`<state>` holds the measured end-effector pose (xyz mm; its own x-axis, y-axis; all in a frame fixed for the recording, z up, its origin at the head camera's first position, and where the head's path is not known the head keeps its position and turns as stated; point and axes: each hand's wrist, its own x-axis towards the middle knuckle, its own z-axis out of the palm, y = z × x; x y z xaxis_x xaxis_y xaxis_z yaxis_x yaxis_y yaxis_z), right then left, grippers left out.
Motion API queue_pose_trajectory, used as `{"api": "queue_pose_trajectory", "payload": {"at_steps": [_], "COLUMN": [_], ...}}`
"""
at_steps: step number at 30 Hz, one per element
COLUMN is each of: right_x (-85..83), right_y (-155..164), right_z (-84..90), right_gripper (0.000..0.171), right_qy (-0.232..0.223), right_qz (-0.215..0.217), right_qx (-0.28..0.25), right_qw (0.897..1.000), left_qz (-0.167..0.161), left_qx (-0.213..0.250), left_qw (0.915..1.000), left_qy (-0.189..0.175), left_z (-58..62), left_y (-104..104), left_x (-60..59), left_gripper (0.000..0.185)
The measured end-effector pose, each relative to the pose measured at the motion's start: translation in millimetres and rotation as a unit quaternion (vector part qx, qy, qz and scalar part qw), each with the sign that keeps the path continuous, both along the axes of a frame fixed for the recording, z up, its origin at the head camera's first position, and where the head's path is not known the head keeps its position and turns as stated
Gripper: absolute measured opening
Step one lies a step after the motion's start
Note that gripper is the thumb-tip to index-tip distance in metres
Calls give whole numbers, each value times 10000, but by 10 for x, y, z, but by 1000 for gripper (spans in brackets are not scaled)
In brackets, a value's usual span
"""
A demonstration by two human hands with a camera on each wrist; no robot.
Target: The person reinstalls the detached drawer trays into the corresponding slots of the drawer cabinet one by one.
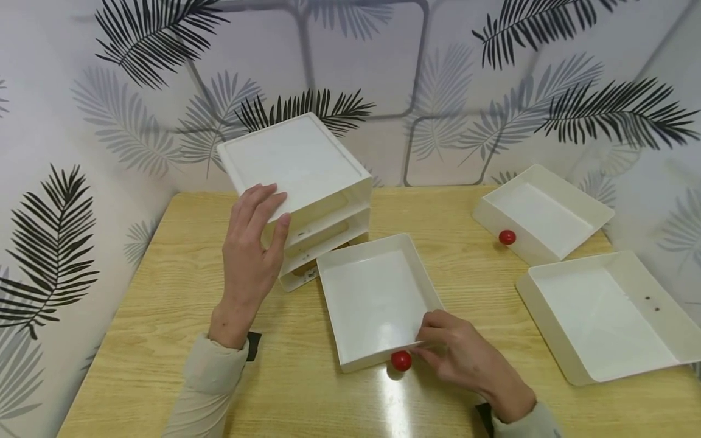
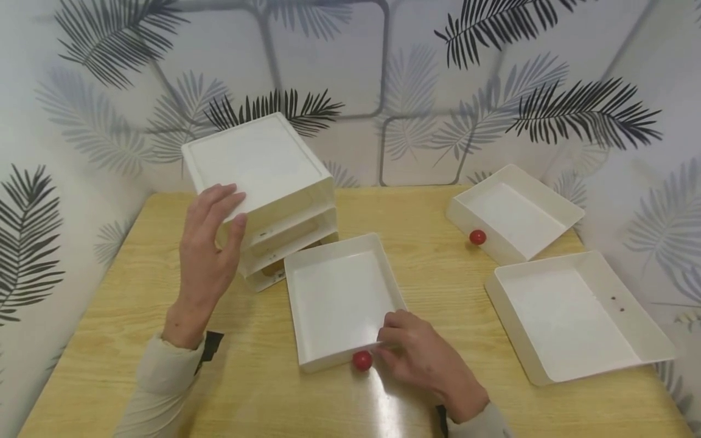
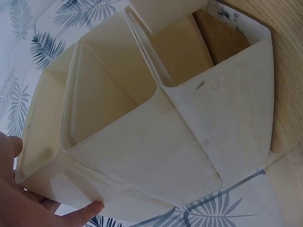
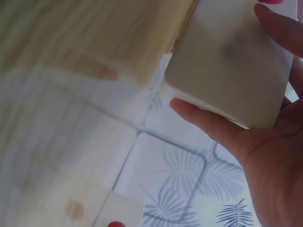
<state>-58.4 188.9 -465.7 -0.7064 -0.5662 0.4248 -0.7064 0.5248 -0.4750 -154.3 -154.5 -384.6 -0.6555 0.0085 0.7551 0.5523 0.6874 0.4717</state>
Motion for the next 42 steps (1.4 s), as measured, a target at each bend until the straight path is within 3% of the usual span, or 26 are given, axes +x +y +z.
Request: {"api": "queue_pose_trajectory", "payload": {"at_steps": [9,23,42], "right_x": [-57,-97,-176], "right_y": [-104,-212,-280], "right_z": [3,-2,15], "right_gripper": [26,26,19], "right_qy": [52,-24,-412], "right_qz": [310,442,659], "right_qx": [-89,-36,196], "right_qw": [9995,9990,9968], "left_qz": [15,26,12], "left_qx": [-6,-12,-33], "left_qw": [10000,10000,10000], "left_qy": [40,35,81], "left_z": [0,-4,-5], "left_y": [4,7,2], "left_x": [-2,-9,-6], "left_gripper": [30,29,29]}}
